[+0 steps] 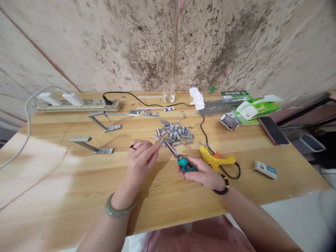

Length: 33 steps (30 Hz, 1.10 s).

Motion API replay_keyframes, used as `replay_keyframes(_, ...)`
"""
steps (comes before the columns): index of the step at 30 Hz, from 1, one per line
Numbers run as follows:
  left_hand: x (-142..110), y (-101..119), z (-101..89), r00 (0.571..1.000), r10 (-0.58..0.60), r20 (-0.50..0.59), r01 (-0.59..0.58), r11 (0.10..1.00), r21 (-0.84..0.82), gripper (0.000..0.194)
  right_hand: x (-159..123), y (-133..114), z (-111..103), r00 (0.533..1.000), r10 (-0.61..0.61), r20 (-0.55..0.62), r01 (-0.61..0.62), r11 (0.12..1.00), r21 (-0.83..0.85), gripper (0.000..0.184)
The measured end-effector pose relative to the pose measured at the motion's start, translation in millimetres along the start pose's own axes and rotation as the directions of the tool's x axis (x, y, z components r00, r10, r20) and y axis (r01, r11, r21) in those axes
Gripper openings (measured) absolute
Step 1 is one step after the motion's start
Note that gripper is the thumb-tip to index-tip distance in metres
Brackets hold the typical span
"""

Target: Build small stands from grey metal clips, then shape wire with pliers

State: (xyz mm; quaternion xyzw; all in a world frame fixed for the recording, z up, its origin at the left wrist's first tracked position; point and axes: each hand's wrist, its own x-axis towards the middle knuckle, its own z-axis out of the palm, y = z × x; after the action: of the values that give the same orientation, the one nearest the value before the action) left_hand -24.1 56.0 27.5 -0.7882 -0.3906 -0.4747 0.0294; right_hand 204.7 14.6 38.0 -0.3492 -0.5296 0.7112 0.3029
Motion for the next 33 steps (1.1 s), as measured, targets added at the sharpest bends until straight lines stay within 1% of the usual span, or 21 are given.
replay_keyframes(3,1.7,1.1,0.0,0.999,0.03,0.012,-0.03,0.999,0.015,0.023,0.5,-0.7,1.0,1.0,-0.002,0.002,0.002,1.0,-0.03,0.033)
replay_keyframes(6,2.3,0.9,0.2,0.999,0.043,0.021,-0.044,0.999,0.018,0.023,1.1,-1.2,1.6,1.0,-0.014,-0.002,0.014,0.999,-0.044,0.033)
replay_keyframes(10,1.6,-0.1,0.9,0.999,0.037,0.012,-0.037,0.999,-0.011,0.023,1.5,0.0,1.6,0.999,-0.034,0.002,0.035,0.998,-0.049,0.033)
replay_keyframes(13,1.2,1.1,1.6,1.0,0.004,0.012,-0.004,0.999,-0.036,0.021,2.4,4.6,1.0,0.998,-0.06,0.005,0.06,0.995,-0.083,0.037)
replay_keyframes(15,1.4,3.7,1.7,0.999,-0.05,0.018,0.051,0.997,-0.056,0.016,3.2,9.8,0.5,0.997,-0.082,-0.003,0.081,0.99,-0.112,0.043)
replay_keyframes(17,1.8,7.4,1.3,0.99,-0.141,0.017,0.142,0.985,-0.102,0.011,3.7,15.5,0.0,0.994,-0.108,-0.011,0.105,0.983,-0.152,0.049)
replay_keyframes(20,2.0,12.5,-0.2,0.953,-0.299,0.05,0.303,0.925,-0.23,0.007,3.2,20.6,-0.1,0.989,-0.143,-0.023,0.133,0.96,-0.248,0.053)
replay_keyframes(22,1.5,14.1,-1.2,0.911,-0.401,0.102,0.411,0.854,-0.318,0.01,2.3,20.6,0.3,0.985,-0.172,-0.028,0.154,0.936,-0.317,0.054)
replay_keyframes(23,1.1,14.3,-1.6,0.881,-0.455,0.129,0.469,0.806,-0.361,0.012,1.9,19.7,0.6,0.982,-0.186,-0.029,0.164,0.921,-0.353,0.054)
replay_keyframes(25,0.4,13.3,-1.8,0.805,-0.561,0.195,0.582,0.679,-0.448,0.015,1.5,17.3,1.3,0.976,-0.216,-0.032,0.18,0.88,-0.439,0.055)
replay_keyframes(27,0.3,10.9,-1.3,0.727,-0.628,0.278,0.661,0.529,-0.533,0.018,1.6,15.0,1.8,0.967,-0.254,-0.034,0.197,0.82,-0.537,0.057)
replay_keyframes(29,1.0,8.3,-0.2,0.675,-0.641,0.364,0.696,0.392,-0.601,0.021,2.1,13.8,1.9,0.952,-0.305,-0.024,0.224,0.75,-0.622,0.058)
replay_keyframes(31,2.4,6.3,0.9,0.643,-0.632,0.433,0.702,0.26,-0.662,0.022,2.5,13.5,1.9,0.937,-0.35,-0.008,0.253,0.691,-0.678,0.058)
replay_keyframes(33,4.0,5.6,1.7,0.609,-0.621,0.493,0.699,0.126,-0.704,0.023,2.6,13.8,2.1,0.929,-0.37,0.004,0.262,0.648,-0.715,0.058)
